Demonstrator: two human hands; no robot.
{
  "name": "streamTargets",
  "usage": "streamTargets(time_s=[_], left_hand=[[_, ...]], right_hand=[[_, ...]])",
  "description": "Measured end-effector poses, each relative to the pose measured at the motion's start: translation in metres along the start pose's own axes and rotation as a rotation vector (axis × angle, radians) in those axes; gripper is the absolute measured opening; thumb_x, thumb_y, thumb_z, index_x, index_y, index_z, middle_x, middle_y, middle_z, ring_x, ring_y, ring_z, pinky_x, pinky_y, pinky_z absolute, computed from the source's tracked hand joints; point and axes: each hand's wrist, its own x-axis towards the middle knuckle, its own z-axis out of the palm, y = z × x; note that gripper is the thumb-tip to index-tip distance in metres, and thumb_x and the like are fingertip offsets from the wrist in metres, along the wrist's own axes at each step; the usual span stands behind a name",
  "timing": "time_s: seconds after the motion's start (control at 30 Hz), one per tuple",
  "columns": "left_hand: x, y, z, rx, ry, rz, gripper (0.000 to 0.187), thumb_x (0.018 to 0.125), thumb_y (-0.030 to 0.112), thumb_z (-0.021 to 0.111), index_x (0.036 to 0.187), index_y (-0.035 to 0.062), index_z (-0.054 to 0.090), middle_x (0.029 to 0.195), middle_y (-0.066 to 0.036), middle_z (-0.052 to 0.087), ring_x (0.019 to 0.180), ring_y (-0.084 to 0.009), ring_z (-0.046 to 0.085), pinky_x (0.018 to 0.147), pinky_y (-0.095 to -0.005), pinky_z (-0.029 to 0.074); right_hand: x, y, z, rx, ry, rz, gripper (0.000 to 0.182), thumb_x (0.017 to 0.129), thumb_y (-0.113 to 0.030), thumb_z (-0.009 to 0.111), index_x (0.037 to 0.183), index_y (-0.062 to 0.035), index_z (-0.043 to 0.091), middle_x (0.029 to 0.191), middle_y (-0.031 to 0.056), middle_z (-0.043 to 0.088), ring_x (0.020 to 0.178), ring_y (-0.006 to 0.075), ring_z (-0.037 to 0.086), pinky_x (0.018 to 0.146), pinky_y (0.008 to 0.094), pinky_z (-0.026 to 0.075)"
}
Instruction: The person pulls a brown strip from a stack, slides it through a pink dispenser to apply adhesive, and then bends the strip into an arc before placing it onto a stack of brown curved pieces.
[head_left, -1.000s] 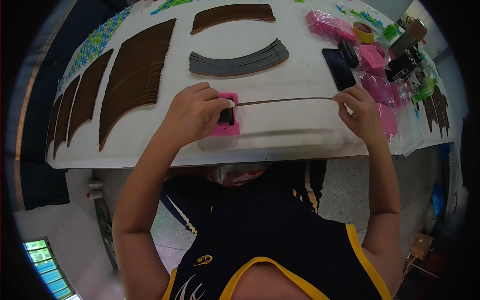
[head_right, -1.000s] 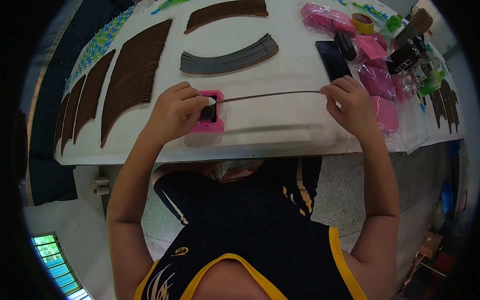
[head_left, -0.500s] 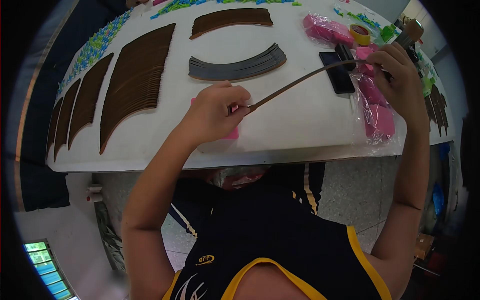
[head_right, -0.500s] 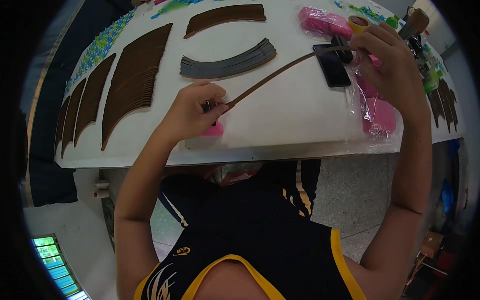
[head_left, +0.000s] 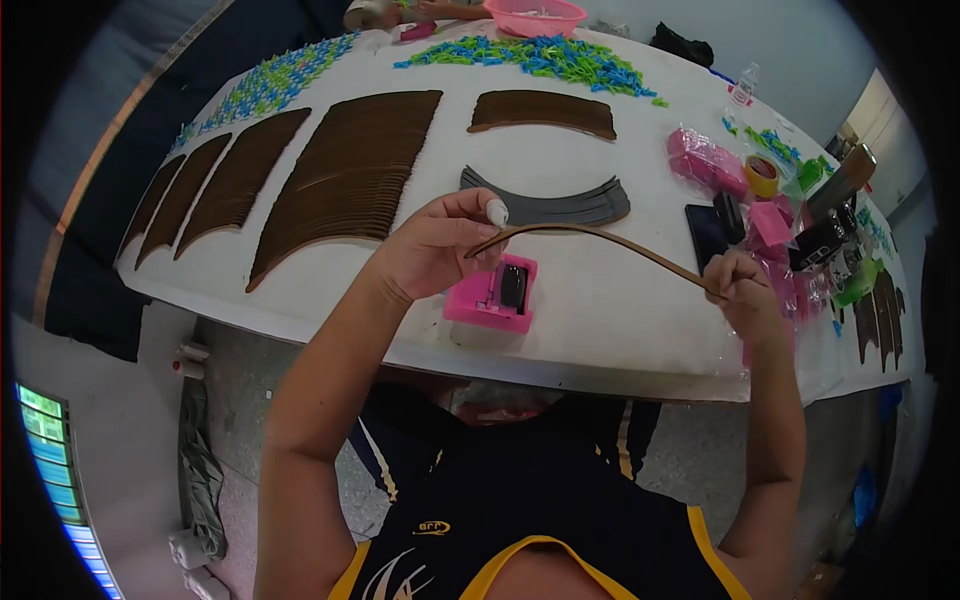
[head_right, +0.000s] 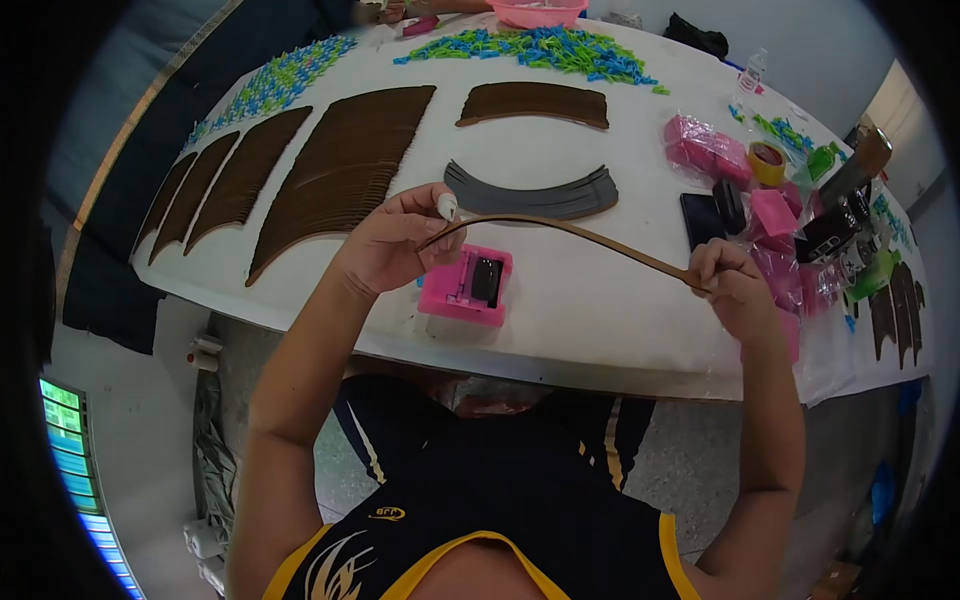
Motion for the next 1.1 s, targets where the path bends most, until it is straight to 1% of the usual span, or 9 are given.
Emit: streamTargets(time_s=[0.03, 0.1, 0.2, 0.4, 0.53, 0.63, 0.7, 0.9, 1.1], left_hand=[[-0.001, 0.001, -0.004, 0.012, -0.006, 0.007, 0.015, 0.096, 0.000, 0.064, 0.109, 0.0070, 0.067, 0.097, -0.005, 0.070, 0.085, -0.0131, 0.064, 0.075, -0.0276, 0.050], [-0.003, 0.002, -0.009, 0.018, 0.003, 0.029, 0.014, 0.098, 0.003, 0.066, 0.110, 0.0088, 0.064, 0.103, -0.005, 0.071, 0.090, -0.0134, 0.062, 0.076, -0.0264, 0.047], [0.001, -0.003, -0.010, 0.047, 0.080, 0.047, 0.015, 0.099, 0.003, 0.067, 0.111, 0.0098, 0.063, 0.103, -0.006, 0.071, 0.091, -0.0136, 0.063, 0.078, -0.0271, 0.049], [0.017, -0.018, -0.020, 0.174, 0.046, 0.095, 0.017, 0.099, 0.001, 0.066, 0.112, 0.0112, 0.064, 0.102, -0.006, 0.071, 0.095, -0.0148, 0.066, 0.083, -0.0316, 0.052], [0.002, -0.001, -0.022, 0.123, 0.085, 0.119, 0.017, 0.099, 0.002, 0.067, 0.113, 0.0127, 0.064, 0.099, -0.006, 0.071, 0.089, -0.0143, 0.062, 0.080, -0.0317, 0.049], [0.001, 0.008, -0.029, -0.020, 0.016, 0.239, 0.020, 0.096, 0.007, 0.068, 0.115, 0.0154, 0.067, 0.096, -0.006, 0.070, 0.082, -0.0139, 0.050, 0.072, -0.0295, 0.040], [0.004, 0.014, -0.023, -0.051, -0.004, 0.252, 0.017, 0.096, 0.005, 0.068, 0.112, 0.0132, 0.067, 0.093, -0.006, 0.069, 0.081, -0.0146, 0.052, 0.070, -0.0298, 0.041], [0.018, 0.026, -0.024, -0.122, -0.058, 0.273, 0.015, 0.095, 0.006, 0.067, 0.109, 0.0110, 0.069, 0.088, -0.007, 0.068, 0.080, -0.0157, 0.052, 0.069, -0.0296, 0.041], [0.037, 0.036, -0.023, -0.204, -0.030, 0.326, 0.015, 0.094, 0.007, 0.064, 0.107, 0.0090, 0.070, 0.085, -0.007, 0.065, 0.079, -0.0156, 0.049, 0.070, -0.0287, 0.040]], right_hand=[[0.003, 0.007, 0.011, -0.005, -0.005, -0.013, 0.012, 0.078, -0.005, 0.058, 0.089, -0.0053, 0.055, 0.084, 0.0040, 0.049, 0.078, 0.0149, 0.044, 0.069, 0.0274, 0.038], [0.015, 0.019, 0.038, 0.423, 0.042, -0.028, 0.010, 0.081, -0.006, 0.060, 0.090, -0.0066, 0.057, 0.083, 0.0044, 0.050, 0.077, 0.0148, 0.043, 0.067, 0.0298, 0.039], [0.041, 0.036, 0.080, 0.757, -0.006, -0.072, 0.007, 0.086, -0.007, 0.060, 0.092, -0.0074, 0.058, 0.085, 0.0045, 0.052, 0.078, 0.0164, 0.044, 0.069, 0.0305, 0.040], [0.079, 0.042, 0.137, 1.021, -0.082, -0.100, 0.008, 0.088, -0.009, 0.059, 0.096, -0.0088, 0.062, 0.088, 0.0046, 0.054, 0.083, 0.0192, 0.046, 0.075, 0.0322, 0.041], [0.078, 0.030, 0.126, 1.033, -0.094, -0.187, 0.012, 0.088, -0.009, 0.058, 0.099, -0.0081, 0.064, 0.093, 0.0046, 0.055, 0.086, 0.0194, 0.046, 0.079, 0.0318, 0.042], [0.078, 0.022, 0.113, 1.083, -0.056, -0.268, 0.021, 0.087, -0.010, 0.059, 0.107, -0.0066, 0.066, 0.101, 0.0045, 0.055, 0.093, 0.0202, 0.050, 0.088, 0.0322, 0.046], [0.081, 0.019, 0.103, 1.059, -0.131, -0.328, 0.028, 0.089, -0.005, 0.060, 0.115, -0.0053, 0.068, 0.108, 0.0041, 0.055, 0.102, 0.0197, 0.053, 0.097, 0.0327, 0.048], [0.095, 0.013, 0.089, 0.731, 0.051, -0.538, 0.026, 0.099, 0.003, 0.062, 0.122, -0.0071, 0.069, 0.111, 0.0054, 0.066, 0.102, 0.0168, 0.061, 0.092, 0.0326, 0.054], [0.111, 0.017, 0.072, 0.512, 0.210, -0.654, 0.020, 0.102, -0.003, 0.065, 0.120, -0.0074, 0.070, 0.108, 0.0080, 0.072, 0.095, 0.0161, 0.067, 0.085, 0.0353, 0.057]])
